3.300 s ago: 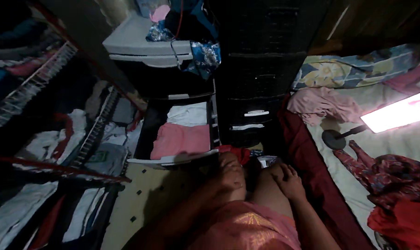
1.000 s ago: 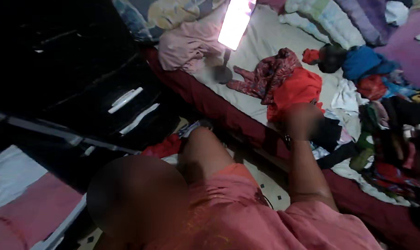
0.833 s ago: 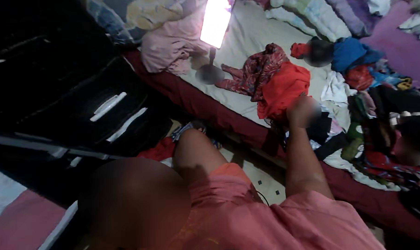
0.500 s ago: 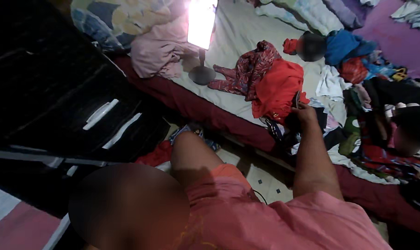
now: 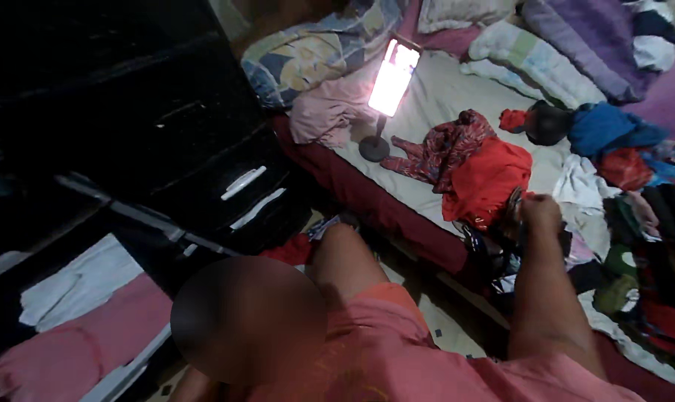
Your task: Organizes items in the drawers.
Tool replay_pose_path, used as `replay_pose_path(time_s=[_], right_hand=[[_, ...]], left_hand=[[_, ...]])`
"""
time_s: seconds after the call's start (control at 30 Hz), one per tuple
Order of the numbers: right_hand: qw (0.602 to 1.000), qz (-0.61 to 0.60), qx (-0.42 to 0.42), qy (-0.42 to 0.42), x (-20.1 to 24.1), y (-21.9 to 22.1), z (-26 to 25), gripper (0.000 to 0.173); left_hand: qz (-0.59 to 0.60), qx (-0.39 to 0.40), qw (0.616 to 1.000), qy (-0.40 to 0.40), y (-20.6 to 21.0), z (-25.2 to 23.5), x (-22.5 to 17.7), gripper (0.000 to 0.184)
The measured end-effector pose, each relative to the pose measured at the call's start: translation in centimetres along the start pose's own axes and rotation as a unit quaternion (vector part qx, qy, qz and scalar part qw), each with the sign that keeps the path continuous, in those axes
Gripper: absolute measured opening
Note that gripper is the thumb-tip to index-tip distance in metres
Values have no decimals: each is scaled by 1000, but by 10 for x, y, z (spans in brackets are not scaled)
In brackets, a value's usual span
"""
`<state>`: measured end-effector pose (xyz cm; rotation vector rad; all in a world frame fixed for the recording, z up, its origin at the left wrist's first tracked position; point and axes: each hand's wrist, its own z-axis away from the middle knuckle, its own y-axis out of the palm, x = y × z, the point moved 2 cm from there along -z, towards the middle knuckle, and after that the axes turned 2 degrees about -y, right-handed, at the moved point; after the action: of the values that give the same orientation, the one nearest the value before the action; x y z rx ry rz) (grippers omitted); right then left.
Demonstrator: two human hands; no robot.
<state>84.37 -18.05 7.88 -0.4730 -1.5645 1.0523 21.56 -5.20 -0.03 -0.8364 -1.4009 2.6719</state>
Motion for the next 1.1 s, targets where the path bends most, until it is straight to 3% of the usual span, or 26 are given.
replay_pose_path(time_s=[0.17, 0.3, 0.43, 0.53, 0.67, 0.9, 1.1], right_hand=[[992, 88, 41, 75, -38, 49, -2, 59], [994, 79, 45, 66, -36, 50, 5, 61], [992, 99, 52, 53, -27, 49, 6, 68], [991, 113, 47, 63, -23, 54, 5, 68], [993, 90, 47, 64, -13, 54, 13, 72], [986, 143, 52, 74, -9, 49, 12, 48], [986, 162, 17, 46, -16, 58, 2, 63]], left_hand=[[-21, -3, 1000, 0, 6, 12, -12, 56], [-55, 4, 998, 14, 9, 8, -7, 59], [-65, 32, 997, -25, 2, 9, -23, 57], [-74, -6, 997, 5, 14, 4, -6, 56], [-71, 35, 996, -47, -1, 18, -28, 56], [-84, -5, 996, -39, 19, 6, -1, 55], [-122, 2, 992, -35, 23, 1, 5, 59]])
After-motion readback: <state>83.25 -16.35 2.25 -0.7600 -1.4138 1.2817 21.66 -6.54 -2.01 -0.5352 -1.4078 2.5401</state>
